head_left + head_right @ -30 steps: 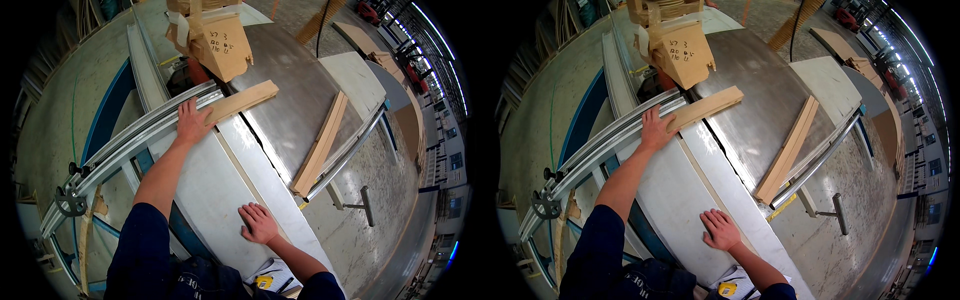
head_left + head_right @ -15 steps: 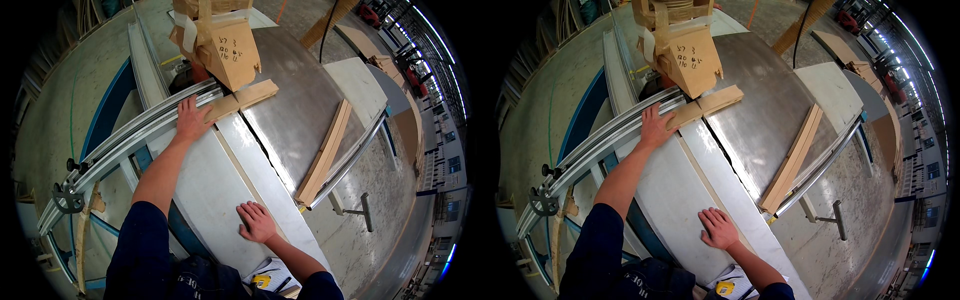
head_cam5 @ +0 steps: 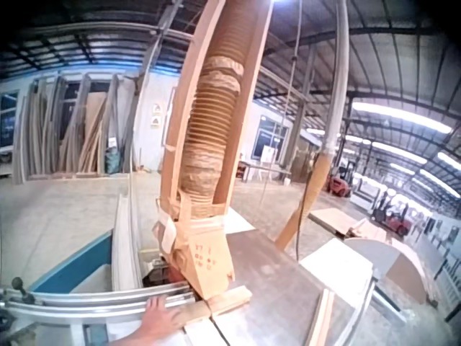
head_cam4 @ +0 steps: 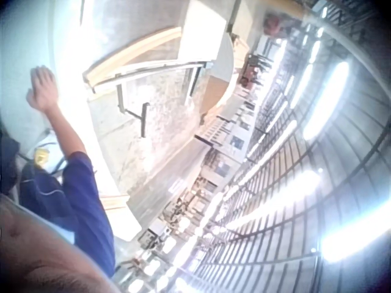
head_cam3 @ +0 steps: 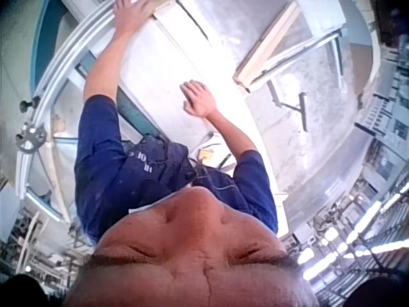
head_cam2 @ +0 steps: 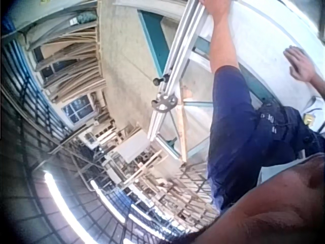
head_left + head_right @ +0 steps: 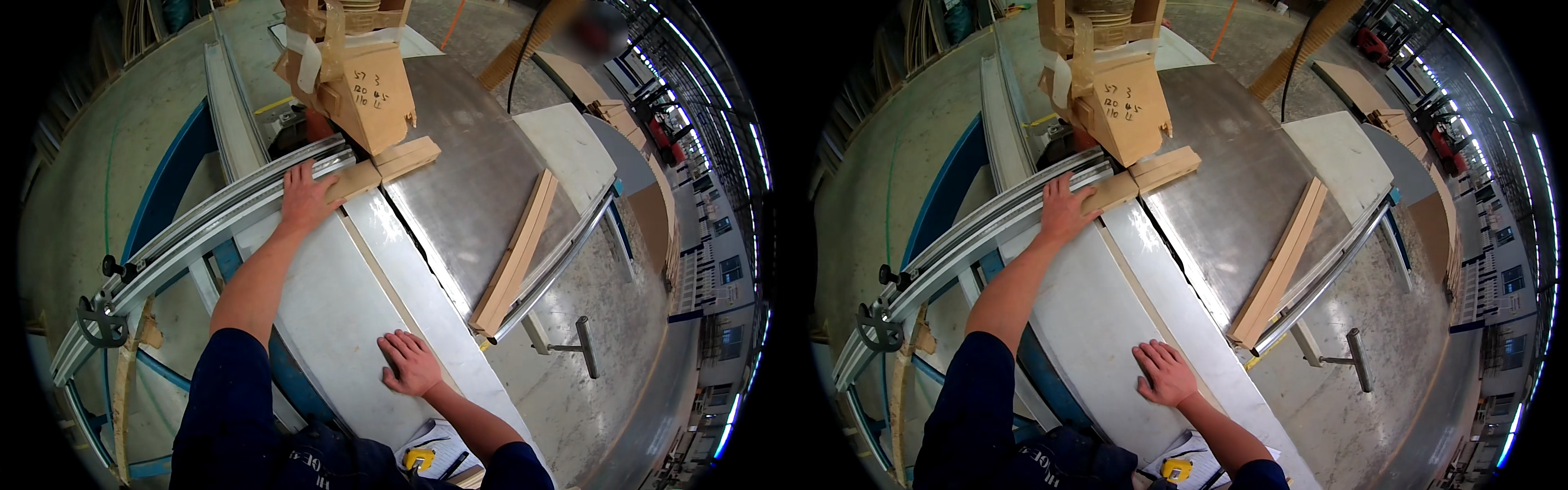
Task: The person uses a table saw to cut multiple wooden planks into smaller pieces. They repeatedly pick up planks, align them against the saw's fence, and push them through the blade. The person also measures the cut pieces with a tape measure and stacks them on the table.
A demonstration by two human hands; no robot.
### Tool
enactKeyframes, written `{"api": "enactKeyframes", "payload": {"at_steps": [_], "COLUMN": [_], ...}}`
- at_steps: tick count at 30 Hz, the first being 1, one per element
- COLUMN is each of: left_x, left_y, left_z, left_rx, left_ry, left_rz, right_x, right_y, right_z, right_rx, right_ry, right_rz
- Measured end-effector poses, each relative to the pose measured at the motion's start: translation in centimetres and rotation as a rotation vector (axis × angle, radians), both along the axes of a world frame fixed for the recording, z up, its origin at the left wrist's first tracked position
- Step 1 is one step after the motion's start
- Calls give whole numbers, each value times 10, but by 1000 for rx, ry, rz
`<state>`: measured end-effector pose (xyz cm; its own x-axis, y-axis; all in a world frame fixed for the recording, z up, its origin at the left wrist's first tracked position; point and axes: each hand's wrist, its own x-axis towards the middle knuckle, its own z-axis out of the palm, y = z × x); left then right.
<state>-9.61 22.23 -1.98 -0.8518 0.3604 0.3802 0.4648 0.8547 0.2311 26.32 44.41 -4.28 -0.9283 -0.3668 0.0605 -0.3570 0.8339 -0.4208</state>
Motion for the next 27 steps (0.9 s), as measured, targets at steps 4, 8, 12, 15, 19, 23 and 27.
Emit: {"api": "enactKeyframes", "payload": {"at_steps": [4, 8, 12, 15, 19, 23, 27], "left_x": [2, 5, 20, 64, 81, 82, 78], "left_y": [-1, -3, -18, -24, -32, -23, -14], "left_z": [3, 5, -2, -3, -11, -5, -9], "left_rx": [2, 5, 18, 142, 385, 447, 433], "left_ry": [-34, -23, 110, -60, 1, -87, -233], "left_rz": [2, -10, -47, -2, 114, 63, 41], "right_x": [1, 4, 7, 12, 16, 19, 22], "right_y": [0, 0, -1, 2, 2, 3, 2], "right_z": [-1, 3, 7, 10, 15, 13, 15], "right_rx": [-4, -4, -13, -13, 13, 4, -26], "right_ry": [12, 17, 30, 28, -14, 1, 15], "right_rz": [-5, -10, -16, -42, -27, -35, -31]}}
